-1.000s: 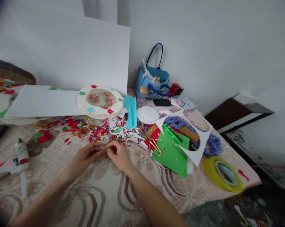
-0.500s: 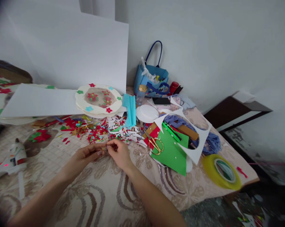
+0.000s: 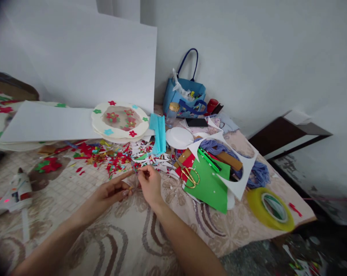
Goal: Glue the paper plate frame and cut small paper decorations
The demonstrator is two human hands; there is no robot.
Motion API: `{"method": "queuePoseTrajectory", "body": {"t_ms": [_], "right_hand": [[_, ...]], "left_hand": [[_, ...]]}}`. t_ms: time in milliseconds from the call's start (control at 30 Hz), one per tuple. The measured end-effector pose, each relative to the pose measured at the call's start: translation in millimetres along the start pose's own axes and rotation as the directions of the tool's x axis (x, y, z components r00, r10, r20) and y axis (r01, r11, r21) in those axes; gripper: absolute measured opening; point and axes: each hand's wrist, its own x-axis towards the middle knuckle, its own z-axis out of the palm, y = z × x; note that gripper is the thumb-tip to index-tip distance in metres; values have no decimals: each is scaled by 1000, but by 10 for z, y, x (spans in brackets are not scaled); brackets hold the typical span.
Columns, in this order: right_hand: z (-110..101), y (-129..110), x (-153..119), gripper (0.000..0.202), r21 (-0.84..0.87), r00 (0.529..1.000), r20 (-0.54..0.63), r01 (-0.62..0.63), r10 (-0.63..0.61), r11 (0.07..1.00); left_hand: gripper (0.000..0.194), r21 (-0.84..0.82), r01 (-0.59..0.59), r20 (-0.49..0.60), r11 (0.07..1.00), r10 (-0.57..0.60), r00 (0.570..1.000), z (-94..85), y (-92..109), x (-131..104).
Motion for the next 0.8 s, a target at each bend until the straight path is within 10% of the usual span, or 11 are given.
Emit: {"method": "queuePoseTrajectory", "body": {"t_ms": [300,800], "right_hand": [[-11,-30,16,28,296,972,129,-227,197,928],[-1,-38,-41,18,45,972,220,-94,82,995]], "left_hand": [[49,-194,74,-86,978,-92,992,-83,20,-12],[45,-257,115,-119,959,-149,982,-56,40,-9]]}}
